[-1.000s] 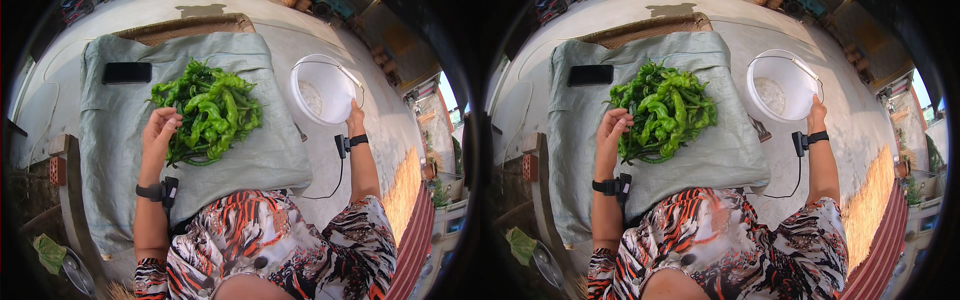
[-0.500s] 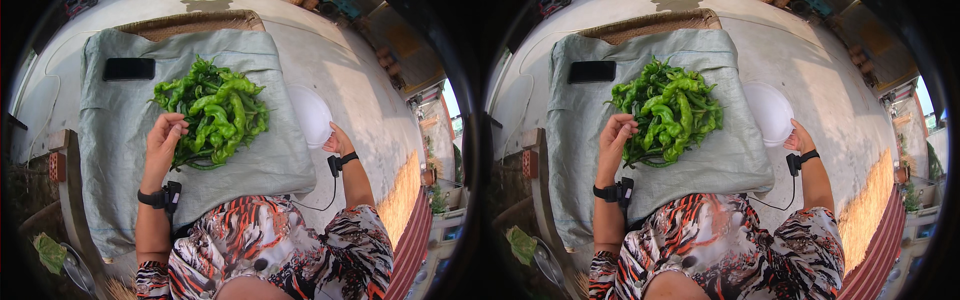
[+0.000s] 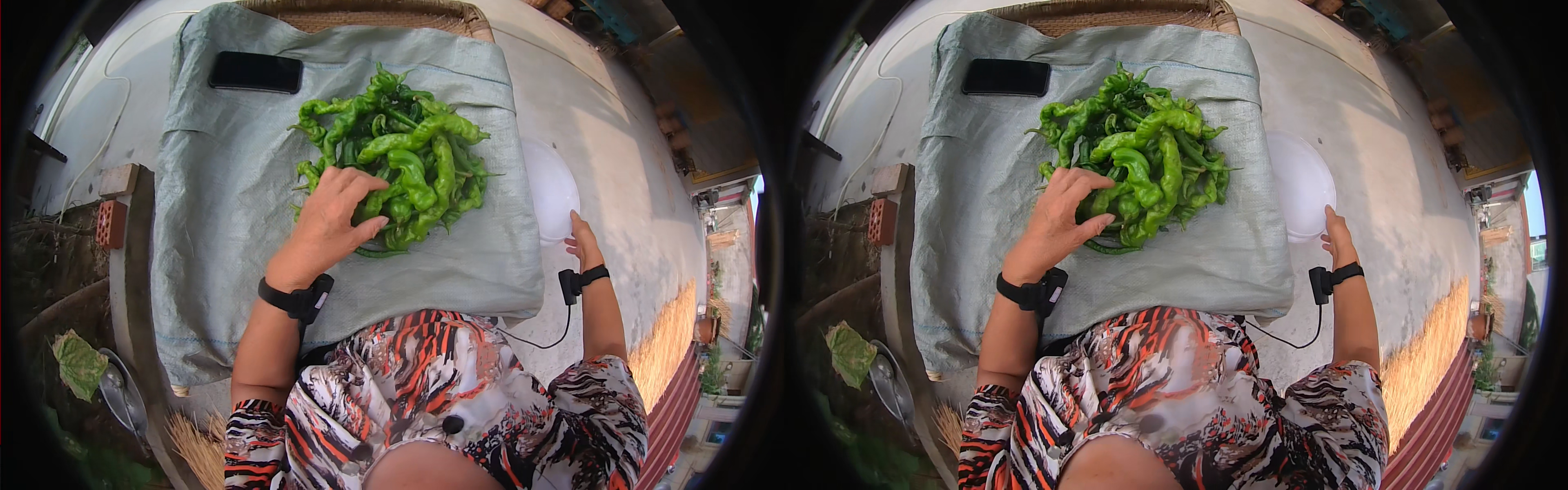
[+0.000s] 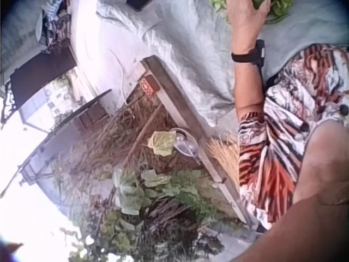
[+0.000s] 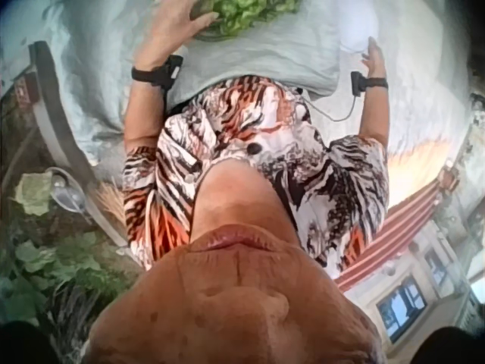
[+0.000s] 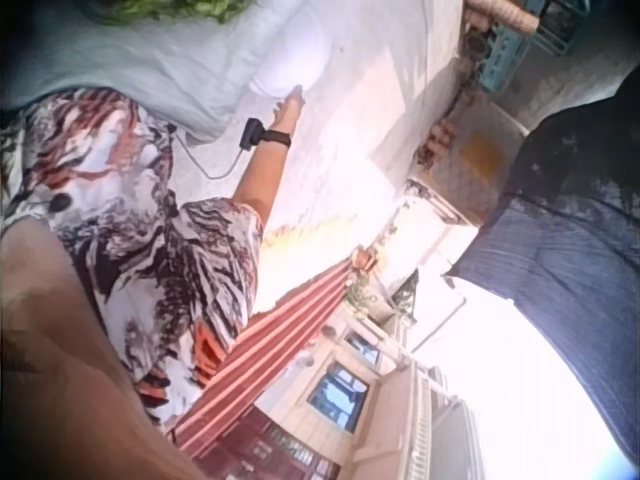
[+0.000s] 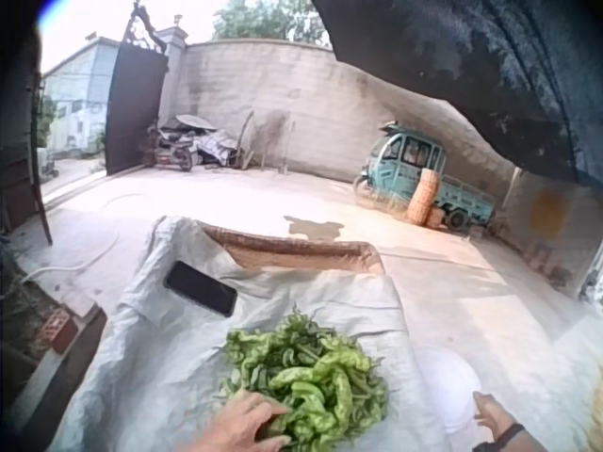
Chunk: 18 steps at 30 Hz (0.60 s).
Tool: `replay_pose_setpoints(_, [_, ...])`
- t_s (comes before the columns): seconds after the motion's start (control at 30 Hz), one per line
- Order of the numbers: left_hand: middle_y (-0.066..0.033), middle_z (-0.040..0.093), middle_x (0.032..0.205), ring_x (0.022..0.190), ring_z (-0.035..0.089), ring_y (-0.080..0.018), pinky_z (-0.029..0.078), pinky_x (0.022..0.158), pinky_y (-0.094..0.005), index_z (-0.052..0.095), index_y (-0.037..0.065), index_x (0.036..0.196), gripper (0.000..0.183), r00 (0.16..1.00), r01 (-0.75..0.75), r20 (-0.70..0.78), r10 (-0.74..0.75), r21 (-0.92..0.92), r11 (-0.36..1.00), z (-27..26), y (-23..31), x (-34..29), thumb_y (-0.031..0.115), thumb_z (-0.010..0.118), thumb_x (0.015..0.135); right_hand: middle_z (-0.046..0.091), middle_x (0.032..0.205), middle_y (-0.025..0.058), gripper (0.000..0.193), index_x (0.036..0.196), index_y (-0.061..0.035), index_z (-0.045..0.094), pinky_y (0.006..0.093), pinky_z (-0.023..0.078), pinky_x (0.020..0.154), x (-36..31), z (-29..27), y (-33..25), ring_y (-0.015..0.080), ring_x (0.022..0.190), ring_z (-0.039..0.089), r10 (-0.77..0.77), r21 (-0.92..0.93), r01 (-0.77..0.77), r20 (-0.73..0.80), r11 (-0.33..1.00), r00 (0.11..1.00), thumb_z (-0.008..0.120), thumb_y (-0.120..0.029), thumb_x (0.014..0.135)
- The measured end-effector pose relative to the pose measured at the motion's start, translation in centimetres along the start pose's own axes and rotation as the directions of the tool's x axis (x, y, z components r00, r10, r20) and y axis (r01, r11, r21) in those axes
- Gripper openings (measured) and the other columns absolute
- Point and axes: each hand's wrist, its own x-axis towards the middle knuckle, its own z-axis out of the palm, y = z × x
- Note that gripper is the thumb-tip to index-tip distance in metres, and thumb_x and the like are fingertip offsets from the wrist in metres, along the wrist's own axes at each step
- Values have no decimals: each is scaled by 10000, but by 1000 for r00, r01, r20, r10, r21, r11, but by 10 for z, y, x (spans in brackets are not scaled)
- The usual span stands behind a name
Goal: Sorting and picking green peppers on a tray.
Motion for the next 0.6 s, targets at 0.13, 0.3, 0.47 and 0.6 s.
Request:
replay_pose_setpoints(0.13, [-81, 589, 1056, 986, 525, -287, 442, 840, -384, 611, 65, 1091, 400, 994, 32, 102, -33, 11, 999, 0, 0, 2, 69, 756, 718, 580, 1193, 179, 440, 1260, -23, 553, 333, 455, 937, -28, 27, -50, 271, 1082, 591, -792, -420, 680, -195, 601, 579, 539, -335, 950])
replay_pose_setpoints(0.3, [-63, 611, 1001, 906, 550, -259, 450, 772, -355, 622, 69, 1054, 324, 1000, 12, 28, -12, -15, 1000, -1, -2, -1, 14, 706, 745, 645, 1052, 103, 345, 1216, -44, 576, 305, 479, 849, -190, 148, -117, 179, 972, 604, -898, -120, 945, 295, 305, 327, 526, -294, 983])
replay_pose_setpoints(0.47, [-61, 637, 990, 845, 596, -157, 460, 697, -261, 627, 45, 1034, 209, 917, 80, -342, -206, -350, 934, -1, -9, -1, -17, 629, 835, 658, 965, 70, 337, 1207, -49, 572, 283, 509, 730, -225, 193, -137, 143, 802, 624, -819, 35, 903, 437, 429, 372, 496, -308, 1006])
replay_pose_setpoints(0.6, [-24, 619, 1047, 881, 566, -74, 446, 695, -201, 591, 37, 1123, 207, 840, 90, -329, -431, -699, 709, -5, -4, 1, 36, 601, 916, 623, 897, 30, 327, 1201, -52, 593, 249, 507, 746, -235, 204, -142, 100, 775, 590, -755, 324, 717, 501, 617, 423, 482, -297, 1016])
